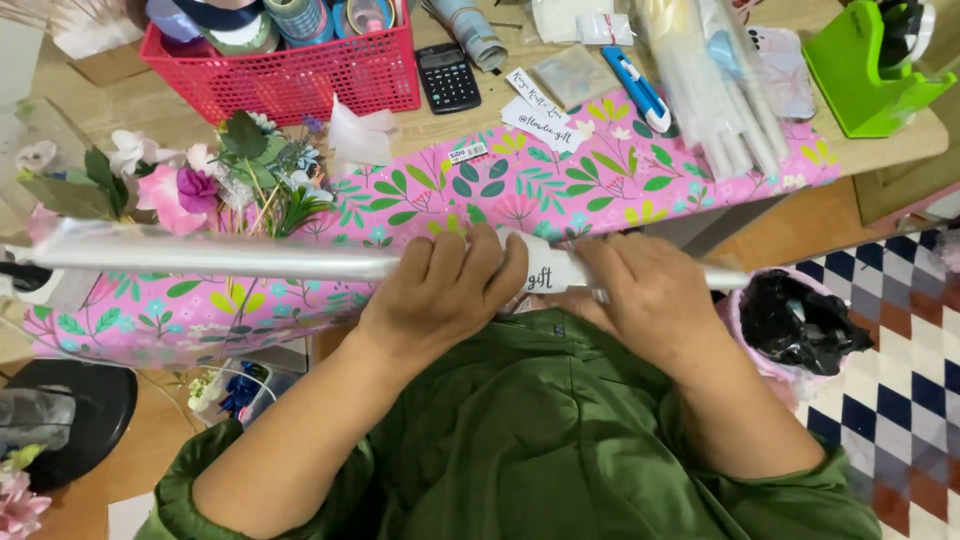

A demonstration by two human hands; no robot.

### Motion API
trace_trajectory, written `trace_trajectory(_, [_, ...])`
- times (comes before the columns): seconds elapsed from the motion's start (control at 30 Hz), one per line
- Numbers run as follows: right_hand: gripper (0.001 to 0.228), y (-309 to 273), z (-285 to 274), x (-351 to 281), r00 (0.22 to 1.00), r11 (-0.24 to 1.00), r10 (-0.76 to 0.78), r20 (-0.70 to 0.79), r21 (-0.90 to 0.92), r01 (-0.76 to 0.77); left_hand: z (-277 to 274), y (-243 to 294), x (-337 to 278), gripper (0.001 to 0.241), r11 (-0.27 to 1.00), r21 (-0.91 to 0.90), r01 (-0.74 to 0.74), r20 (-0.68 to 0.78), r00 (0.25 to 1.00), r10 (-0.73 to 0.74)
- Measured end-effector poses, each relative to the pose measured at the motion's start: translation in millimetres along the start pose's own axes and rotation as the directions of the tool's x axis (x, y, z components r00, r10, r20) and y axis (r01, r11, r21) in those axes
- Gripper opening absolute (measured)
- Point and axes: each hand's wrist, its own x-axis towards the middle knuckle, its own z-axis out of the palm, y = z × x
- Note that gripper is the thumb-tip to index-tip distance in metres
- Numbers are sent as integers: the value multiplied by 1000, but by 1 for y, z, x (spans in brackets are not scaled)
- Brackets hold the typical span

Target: The person wraps a bouquet of artificial flowers in clear plastic wrap, securing it with a white ribbon. They then place a small paper tag on the wrapped bouquet and set it aside on the table.

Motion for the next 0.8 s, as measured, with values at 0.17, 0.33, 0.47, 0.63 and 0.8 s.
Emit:
trace_trajectory(0.17, [18,10,54,-36,994,994,111,-24,17,-110,14,10,-13,26,999,-24,42,-97,994,-44])
trace_trajectory(0.33, [9,11,53,-28,977,975,99,-191,-179,-134,21,46,-40,79,884,-253,394,-97,898,-428])
trace_trajectory(0.47, [12,16,61,-38,978,925,151,-144,-329,-192,8,98,-22,101,-389,-882,267,471,459,-753])
trace_trajectory(0.63, [13,-2,47,-10,977,953,53,-209,-281,-111,9,108,-5,58,-851,-522,-54,803,305,-512])
trace_trajectory(0.8, [22,-11,63,-12,968,929,54,-247,-342,-139,18,109,5,48,-902,-392,-178,900,126,-416])
